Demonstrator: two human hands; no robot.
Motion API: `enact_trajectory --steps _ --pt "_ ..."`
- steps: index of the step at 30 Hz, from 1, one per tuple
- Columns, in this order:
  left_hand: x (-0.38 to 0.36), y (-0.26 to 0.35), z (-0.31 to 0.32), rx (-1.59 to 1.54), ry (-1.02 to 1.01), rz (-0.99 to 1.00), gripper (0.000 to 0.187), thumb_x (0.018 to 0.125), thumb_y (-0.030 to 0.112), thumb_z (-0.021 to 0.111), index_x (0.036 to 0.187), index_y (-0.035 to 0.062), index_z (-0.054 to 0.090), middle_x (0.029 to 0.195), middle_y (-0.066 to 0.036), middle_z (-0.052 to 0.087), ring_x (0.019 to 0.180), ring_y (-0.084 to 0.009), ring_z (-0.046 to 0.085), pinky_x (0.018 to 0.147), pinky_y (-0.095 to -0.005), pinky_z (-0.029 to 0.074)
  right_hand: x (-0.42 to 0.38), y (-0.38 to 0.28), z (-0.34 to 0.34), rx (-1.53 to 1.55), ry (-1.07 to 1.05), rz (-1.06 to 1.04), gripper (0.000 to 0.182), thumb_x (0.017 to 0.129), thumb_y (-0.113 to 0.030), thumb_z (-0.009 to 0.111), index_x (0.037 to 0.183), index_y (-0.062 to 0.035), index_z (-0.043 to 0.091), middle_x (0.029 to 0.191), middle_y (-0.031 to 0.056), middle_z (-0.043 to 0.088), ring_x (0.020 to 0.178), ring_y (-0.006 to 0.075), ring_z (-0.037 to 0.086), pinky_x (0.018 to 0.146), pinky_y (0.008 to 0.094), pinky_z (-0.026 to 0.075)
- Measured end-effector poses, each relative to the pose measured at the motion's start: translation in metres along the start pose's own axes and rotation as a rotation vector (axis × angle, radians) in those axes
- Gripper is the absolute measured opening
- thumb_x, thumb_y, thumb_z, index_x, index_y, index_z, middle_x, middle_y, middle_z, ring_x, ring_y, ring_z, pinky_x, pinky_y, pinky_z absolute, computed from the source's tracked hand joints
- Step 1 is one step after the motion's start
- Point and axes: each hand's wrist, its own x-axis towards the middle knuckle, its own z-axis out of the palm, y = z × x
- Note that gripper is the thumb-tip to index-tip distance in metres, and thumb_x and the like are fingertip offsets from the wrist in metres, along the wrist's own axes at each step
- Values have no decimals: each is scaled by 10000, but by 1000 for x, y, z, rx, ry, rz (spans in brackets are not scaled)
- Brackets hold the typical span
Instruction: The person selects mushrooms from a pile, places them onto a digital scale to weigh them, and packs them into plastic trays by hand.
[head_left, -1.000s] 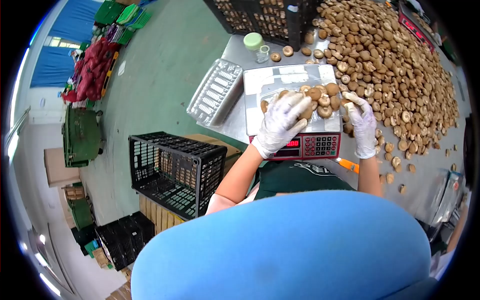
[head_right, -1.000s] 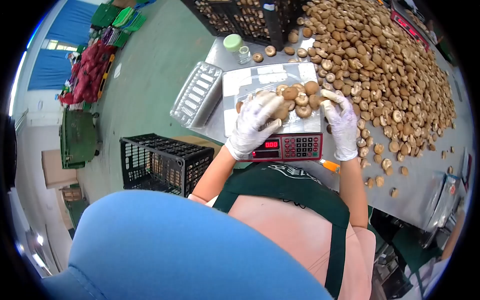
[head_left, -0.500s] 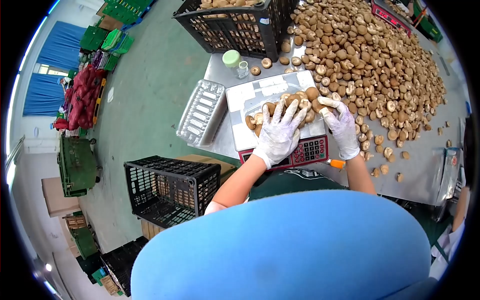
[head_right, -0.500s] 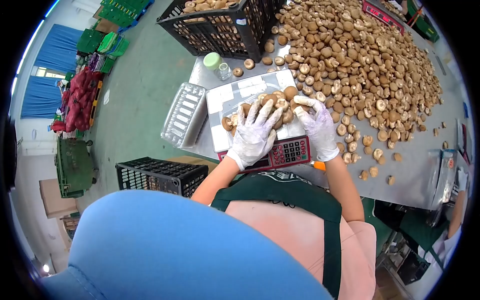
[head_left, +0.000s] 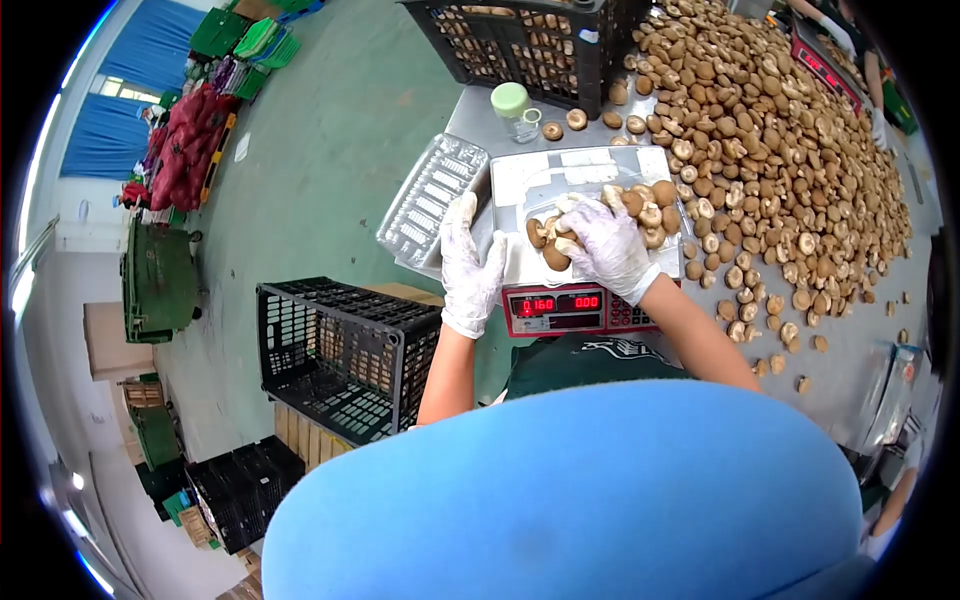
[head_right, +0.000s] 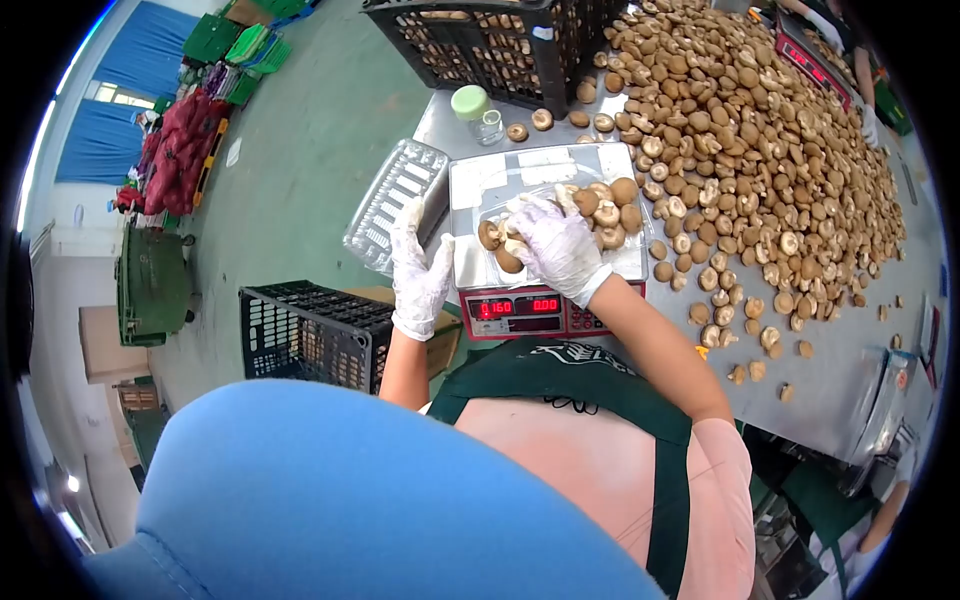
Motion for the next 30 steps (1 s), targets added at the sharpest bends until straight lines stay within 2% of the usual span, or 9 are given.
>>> enact_trajectory --steps 2,5,9,13,18,22,25,28,30 --pt "-8 -5 1 -31 -10 -49 659 862 79 685 1453 -14 408 1433 -201 432 1350 -353 413 1152 -426 319 -1 0 -7 -83 -88 14 353 871 -304 689 1174 -139 613 1320 132 606 1325 306 491 1143 558 290" --pt "-12 -4 -1 -17 -12 -78 657 867 89 694 1452 -15 413 1422 -197 443 1335 -339 431 1140 -407 337 5 -12 -46 1 78 0 373 878 -282 708 1204 -118 636 1299 135 622 1258 322 551 1111 492 368" --pt "-9 -3 -9 -20 -3 -72 630 874 86 688 1439 -20 429 1385 -195 472 1300 -335 465 1122 -402 364 -30 34 -80 180 357 336 317 878 -137 727 1178 -55 664 1255 152 639 1143 263 617 1016 337 467" --pt "-8 -3 -7 -44 7 -82 603 876 73 682 1423 -20 448 1366 -185 496 1275 -326 490 1115 -398 375 -89 79 -92 74 458 565 265 931 -165 666 1140 -2 674 1105 121 699 1079 205 644 981 334 475" --pt "0 13 2 -96 -43 -87 583 863 36 701 1401 -14 480 1370 -160 506 1299 -284 480 1115 -385 377 -126 78 -66 286 485 626 275 920 -137 678 1164 -12 654 1162 113 674 1082 213 641 979 318 483" --pt "10 38 19 49 -130 69 467 821 81 743 1271 78 616 1317 -167 530 1287 -316 489 1097 -390 400 -118 52 -64 169 452 534 251 910 -97 677 1151 -31 654 1160 111 668 1098 220 628 981 317 485" --pt "16 57 50 132 -316 419 328 771 163 791 1086 138 705 1278 -113 550 1296 -358 471 1117 -503 362 -90 25 -68 -18 420 268 259 874 -98 701 1129 -66 669 1181 132 666 1124 271 618 983 360 481" --pt "16 73 78 304 -420 485 230 768 285 761 940 137 722 1278 -116 564 1338 -363 434 1147 -618 249 -66 2 -64 -87 317 156 267 854 -134 713 1118 -106 683 1179 126 659 1089 328 613 960 413 485" --pt "18 71 89 346 -437 480 226 762 280 756 930 133 722 1276 -124 566 1339 -360 434 1149 -617 247 -62 5 -49 -168 261 142 297 830 -160 728 1120 -111 685 1188 119 650 1103 336 600 961 429 483"
